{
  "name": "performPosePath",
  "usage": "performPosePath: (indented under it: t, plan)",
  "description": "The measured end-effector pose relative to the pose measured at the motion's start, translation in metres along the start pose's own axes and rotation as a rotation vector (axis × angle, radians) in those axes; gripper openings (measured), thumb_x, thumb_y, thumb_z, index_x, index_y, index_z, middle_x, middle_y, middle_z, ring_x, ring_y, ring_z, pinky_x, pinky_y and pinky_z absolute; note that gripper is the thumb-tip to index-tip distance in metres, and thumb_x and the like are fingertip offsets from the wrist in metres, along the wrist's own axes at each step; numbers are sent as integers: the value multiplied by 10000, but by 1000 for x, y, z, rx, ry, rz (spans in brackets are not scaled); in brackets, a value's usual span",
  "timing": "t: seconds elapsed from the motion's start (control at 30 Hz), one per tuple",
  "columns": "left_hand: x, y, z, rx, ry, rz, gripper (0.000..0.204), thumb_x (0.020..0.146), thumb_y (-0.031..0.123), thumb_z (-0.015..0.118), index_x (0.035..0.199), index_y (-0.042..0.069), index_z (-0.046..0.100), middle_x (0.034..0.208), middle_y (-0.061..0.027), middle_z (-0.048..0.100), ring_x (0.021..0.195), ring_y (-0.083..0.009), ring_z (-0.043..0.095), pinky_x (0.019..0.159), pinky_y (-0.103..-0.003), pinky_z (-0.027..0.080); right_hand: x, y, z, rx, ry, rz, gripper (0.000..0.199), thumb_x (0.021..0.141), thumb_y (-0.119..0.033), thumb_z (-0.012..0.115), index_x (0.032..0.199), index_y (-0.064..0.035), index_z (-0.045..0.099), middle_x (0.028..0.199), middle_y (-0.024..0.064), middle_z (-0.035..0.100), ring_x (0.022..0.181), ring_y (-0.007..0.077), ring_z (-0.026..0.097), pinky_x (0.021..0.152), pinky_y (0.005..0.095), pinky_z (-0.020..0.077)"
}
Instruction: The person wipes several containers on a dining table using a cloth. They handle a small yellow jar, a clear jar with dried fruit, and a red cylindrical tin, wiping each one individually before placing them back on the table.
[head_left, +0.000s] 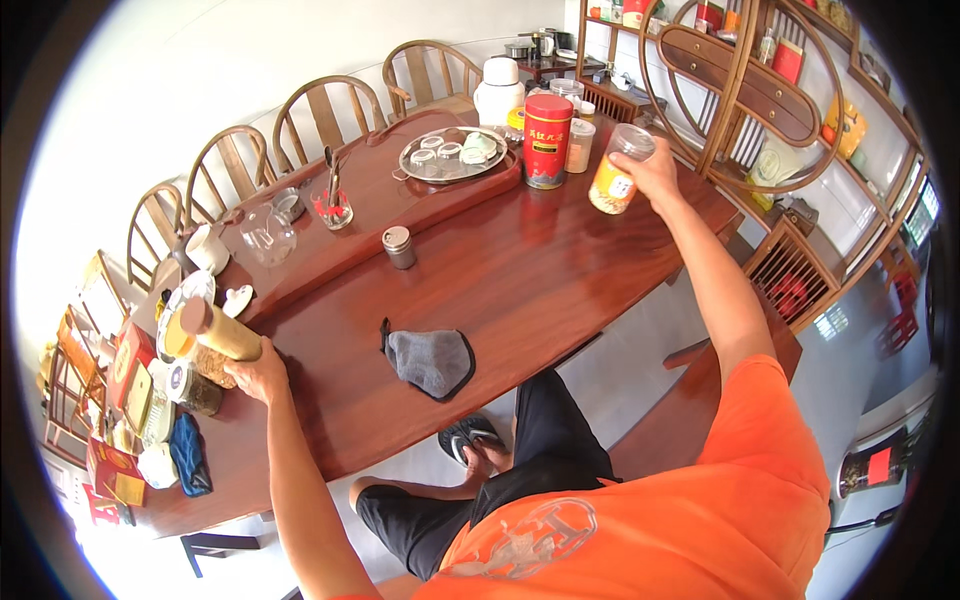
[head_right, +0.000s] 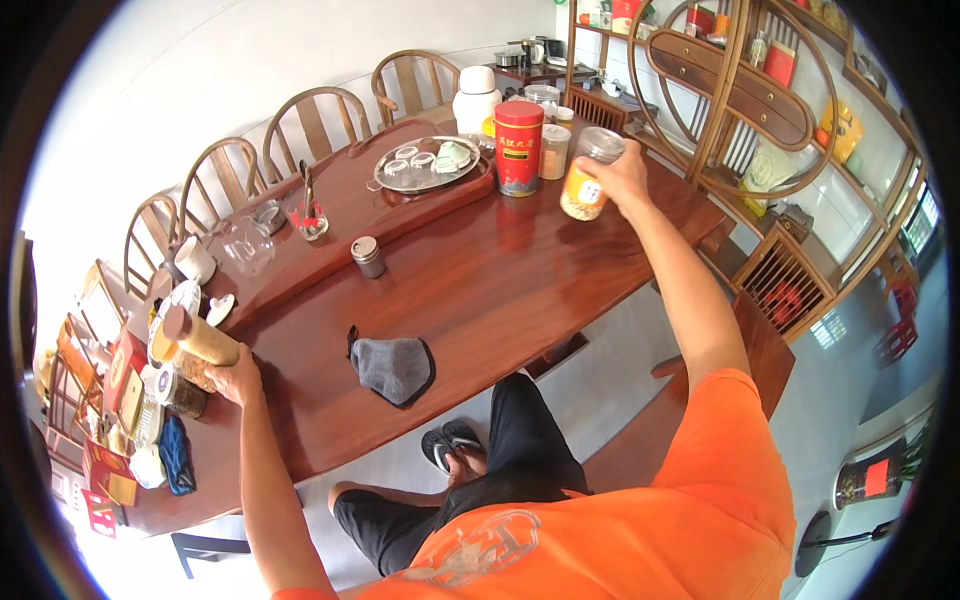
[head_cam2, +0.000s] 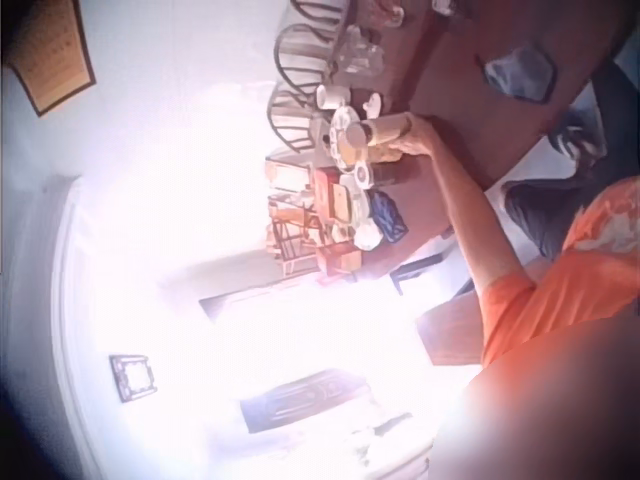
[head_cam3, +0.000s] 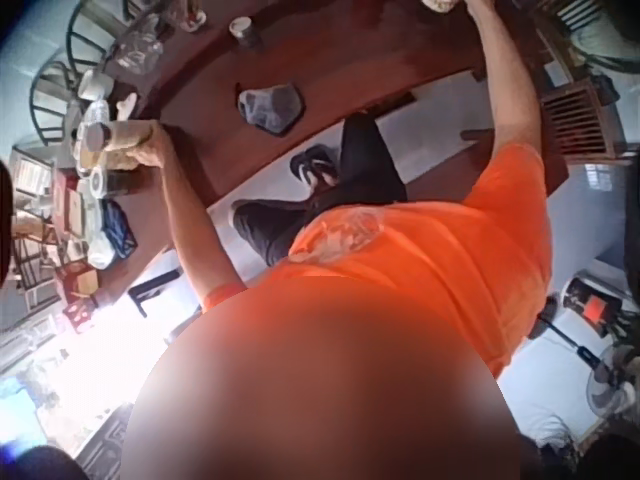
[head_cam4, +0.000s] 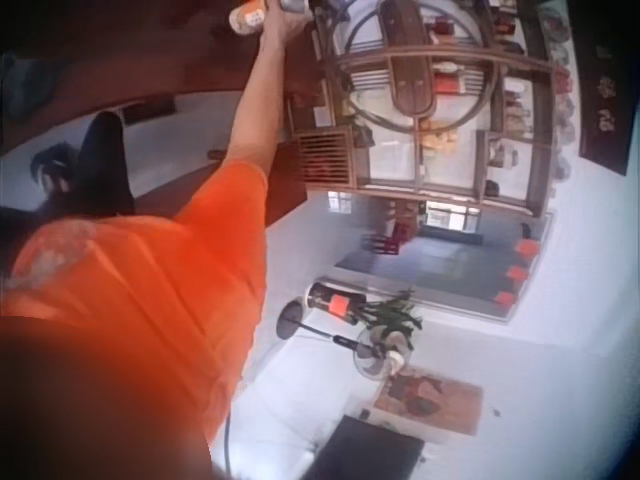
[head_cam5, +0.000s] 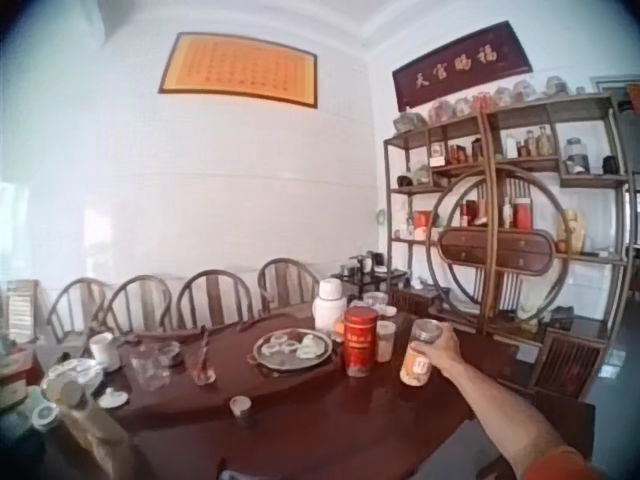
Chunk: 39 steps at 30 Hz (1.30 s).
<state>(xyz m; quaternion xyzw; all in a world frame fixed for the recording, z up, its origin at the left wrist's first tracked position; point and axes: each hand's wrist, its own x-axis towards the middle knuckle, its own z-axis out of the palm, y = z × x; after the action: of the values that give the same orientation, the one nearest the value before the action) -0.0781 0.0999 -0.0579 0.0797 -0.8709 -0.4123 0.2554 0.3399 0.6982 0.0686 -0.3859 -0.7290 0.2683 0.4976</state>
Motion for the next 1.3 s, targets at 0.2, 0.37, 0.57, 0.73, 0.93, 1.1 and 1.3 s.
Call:
performPosePath:
  t: [0.2, 0.37, 0.57, 0.73, 0.93, 1.1, 1.3]
  plan:
    - [-63, 55, -26, -244, -108, 253, 839, 799, 293, 853, 1449, -94, 491, 1308, -294, 675, 1218, -441, 666, 1090, -523, 507, 57, 55, -5, -169, 132, 184, 916, 714, -367, 986, 1368, 55, 504, 1305, 277, 702, 1225, 398, 700, 1035, 458, 568]
    - [-133, 107, -39, -530, -397, 286, 657, 870, 112, 827, 1411, -97, 517, 1315, -243, 667, 1192, -326, 682, 1060, -445, 549, 84, 60, 25, -269, 141, 176, 1029, 721, -451, 974, 1426, 77, 443, 1342, 322, 675, 1266, 438, 672, 1058, 480, 548]
    - [-202, 158, -33, -694, -702, 321, 564, 896, 125, 848, 1340, -77, 566, 1229, -189, 712, 1103, -265, 721, 987, -402, 586, 123, 66, 55, -333, 104, 128, 1048, 769, -484, 944, 1442, 108, 401, 1343, 363, 658, 1273, 471, 657, 1080, 494, 529]
    - [-232, 211, -33, -495, -895, 643, 315, 843, 111, 826, 1106, -33, 728, 1034, -151, 792, 981, -280, 769, 935, -411, 586, 145, 69, 81, -330, 63, 109, 1027, 818, -502, 904, 1456, 101, 370, 1349, 359, 655, 1284, 470, 651, 1091, 490, 524]
    - [-256, 238, 0, -562, -1041, 701, 403, 813, 129, 815, 1162, -32, 694, 1045, -155, 767, 997, -297, 748, 933, -420, 580, 149, 74, 109, -285, -59, 115, 1046, 838, -510, 891, 1494, 85, 334, 1402, 346, 629, 1320, 455, 628, 1124, 482, 506]
    - [-275, 248, 30, -599, -1057, 779, 631, 810, 133, 834, 1335, -38, 529, 1139, -183, 728, 990, -328, 741, 921, -430, 587, 153, 115, 99, -251, -62, 2, 801, 918, -452, 824, 1429, 72, 500, 1418, 321, 636, 1333, 440, 623, 1119, 484, 506]
    - [-286, 220, 50, -673, -957, 747, 647, 784, 157, 882, 1273, -56, 517, 1083, -230, 686, 947, -404, 732, 829, -488, 597, 64, 90, 78, -265, -282, -39, 440, 927, -310, 795, 1212, 16, 715, 1125, 266, 763, 1088, 421, 736, 946, 489, 570]
